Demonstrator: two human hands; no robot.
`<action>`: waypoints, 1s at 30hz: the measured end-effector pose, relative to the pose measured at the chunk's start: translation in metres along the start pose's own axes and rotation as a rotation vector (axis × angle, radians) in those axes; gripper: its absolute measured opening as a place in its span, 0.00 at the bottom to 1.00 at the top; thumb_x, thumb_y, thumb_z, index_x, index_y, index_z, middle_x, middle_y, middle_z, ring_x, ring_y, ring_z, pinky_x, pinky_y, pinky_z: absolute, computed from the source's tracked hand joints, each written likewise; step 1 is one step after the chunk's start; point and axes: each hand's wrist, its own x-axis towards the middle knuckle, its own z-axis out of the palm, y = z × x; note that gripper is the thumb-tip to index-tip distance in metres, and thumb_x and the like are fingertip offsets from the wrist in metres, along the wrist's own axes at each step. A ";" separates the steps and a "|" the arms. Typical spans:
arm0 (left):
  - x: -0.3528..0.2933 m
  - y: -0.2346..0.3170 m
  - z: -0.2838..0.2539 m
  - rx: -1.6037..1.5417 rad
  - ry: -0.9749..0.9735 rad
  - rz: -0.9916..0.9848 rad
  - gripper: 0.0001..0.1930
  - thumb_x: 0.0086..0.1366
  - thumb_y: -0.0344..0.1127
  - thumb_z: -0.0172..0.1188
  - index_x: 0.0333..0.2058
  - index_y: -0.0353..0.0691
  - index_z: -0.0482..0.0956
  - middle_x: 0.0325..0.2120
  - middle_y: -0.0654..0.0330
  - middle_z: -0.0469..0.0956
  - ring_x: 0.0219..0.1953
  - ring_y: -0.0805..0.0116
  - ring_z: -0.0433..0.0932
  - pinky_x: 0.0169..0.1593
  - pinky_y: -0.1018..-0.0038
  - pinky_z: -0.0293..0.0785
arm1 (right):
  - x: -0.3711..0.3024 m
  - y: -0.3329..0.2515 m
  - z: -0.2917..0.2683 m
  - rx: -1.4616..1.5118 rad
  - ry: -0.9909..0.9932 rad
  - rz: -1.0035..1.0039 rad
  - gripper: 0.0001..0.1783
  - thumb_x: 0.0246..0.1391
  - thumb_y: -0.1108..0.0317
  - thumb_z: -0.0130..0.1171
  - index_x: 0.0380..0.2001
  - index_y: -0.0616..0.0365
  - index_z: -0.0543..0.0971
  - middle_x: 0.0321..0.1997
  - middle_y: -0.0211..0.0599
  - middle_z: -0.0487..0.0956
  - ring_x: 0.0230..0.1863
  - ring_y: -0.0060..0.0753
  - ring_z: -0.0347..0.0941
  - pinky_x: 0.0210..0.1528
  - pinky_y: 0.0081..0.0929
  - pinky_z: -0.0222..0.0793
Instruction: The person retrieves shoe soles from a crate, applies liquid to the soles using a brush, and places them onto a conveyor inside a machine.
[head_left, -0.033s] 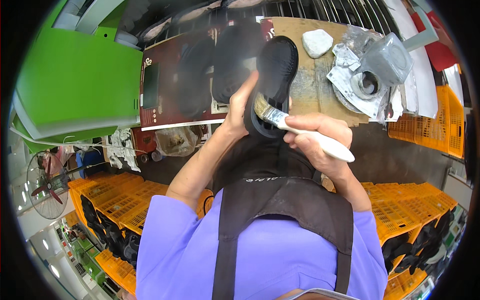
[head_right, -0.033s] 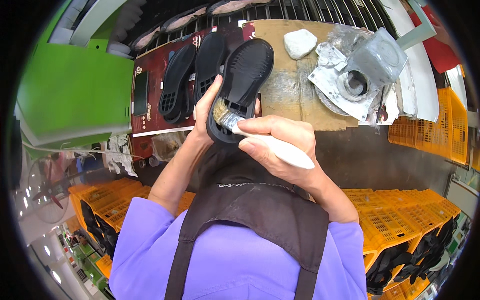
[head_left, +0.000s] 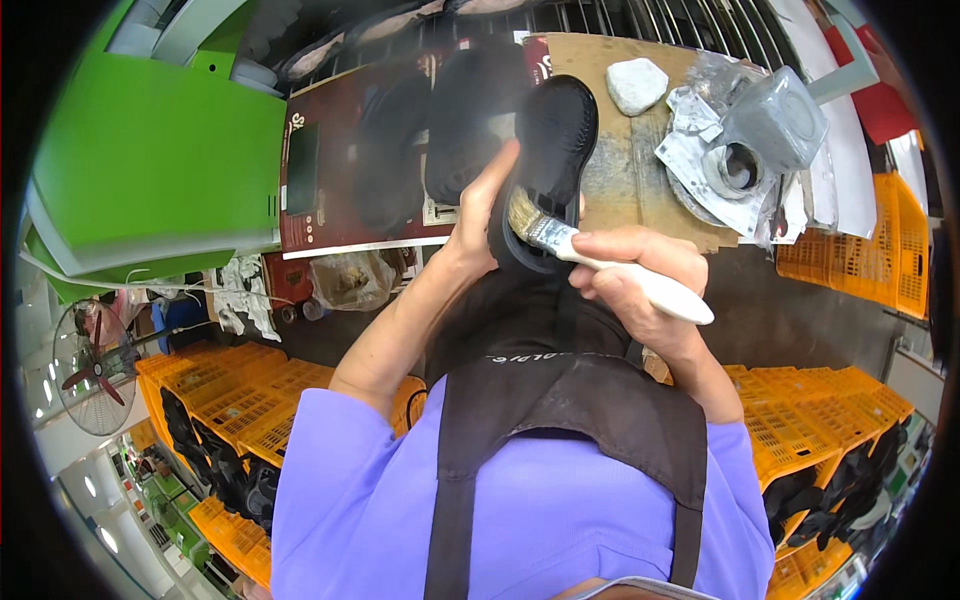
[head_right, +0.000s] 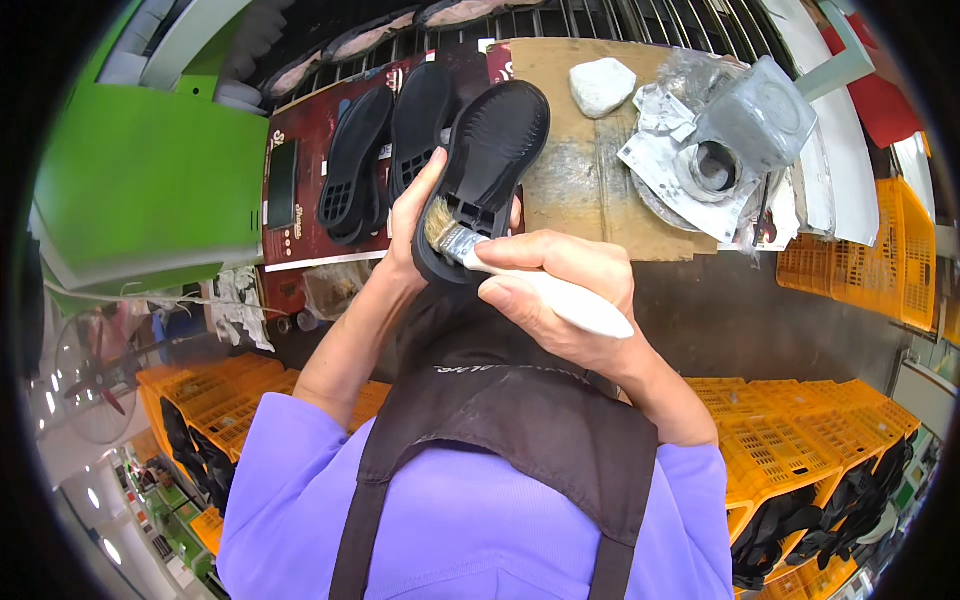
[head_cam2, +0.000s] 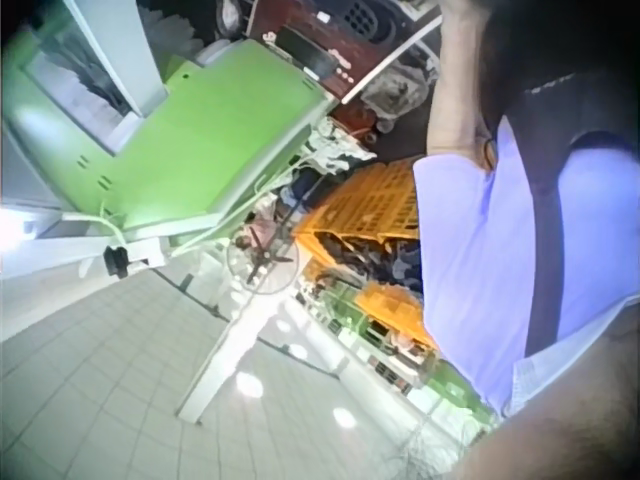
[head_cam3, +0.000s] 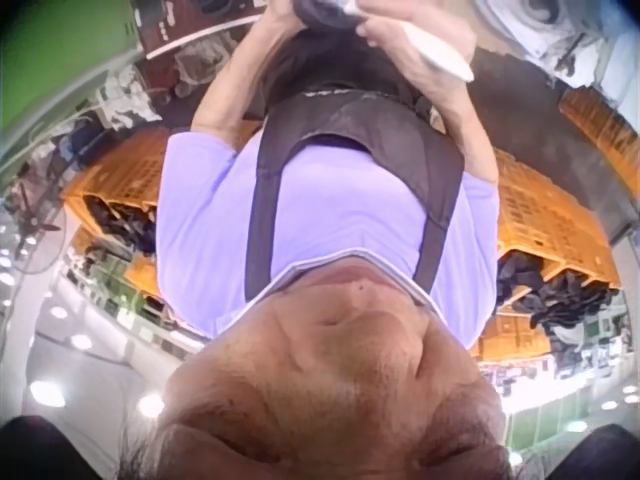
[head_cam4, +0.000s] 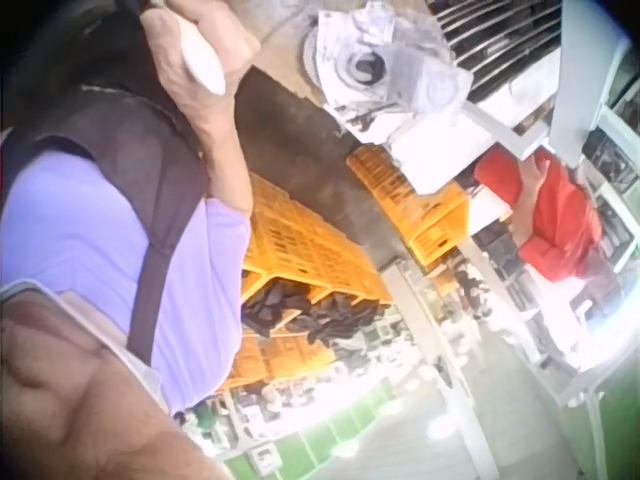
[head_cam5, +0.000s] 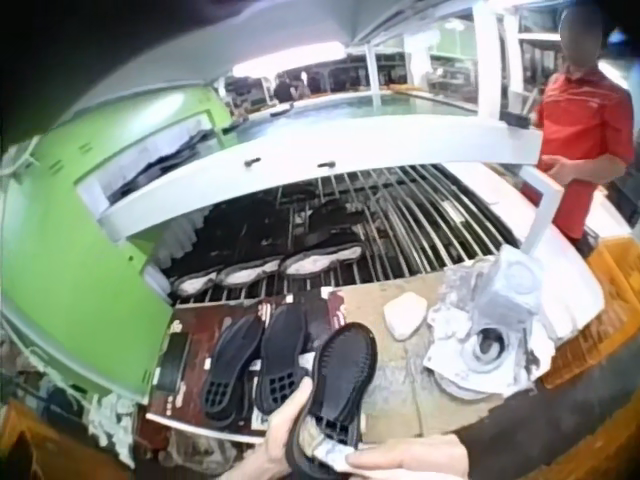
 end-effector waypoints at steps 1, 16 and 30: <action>-0.001 0.001 0.001 -0.038 0.034 -0.052 0.29 0.72 0.53 0.29 0.44 0.31 0.71 0.31 0.50 0.78 0.32 0.65 0.78 0.39 0.70 0.75 | 0.000 -0.002 -0.001 0.025 -0.004 0.013 0.12 0.47 0.70 0.65 0.35 0.65 0.81 0.32 0.45 0.82 0.30 0.34 0.80 0.33 0.22 0.74; -0.010 0.015 0.026 -0.217 0.178 -0.613 0.22 0.68 0.43 0.42 0.39 0.24 0.73 0.28 0.38 0.77 0.23 0.47 0.78 0.21 0.62 0.75 | 0.032 -0.011 -0.032 0.231 -0.402 -0.051 0.16 0.44 0.68 0.66 0.35 0.68 0.81 0.29 0.46 0.82 0.30 0.36 0.81 0.35 0.26 0.76; -0.010 0.026 0.020 0.370 -0.216 -0.600 0.20 0.67 0.41 0.47 0.33 0.25 0.76 0.22 0.40 0.77 0.18 0.56 0.77 0.19 0.71 0.73 | 0.077 0.011 -0.056 0.303 -0.912 -0.037 0.14 0.44 0.73 0.67 0.37 0.66 0.82 0.30 0.43 0.81 0.32 0.33 0.76 0.34 0.26 0.70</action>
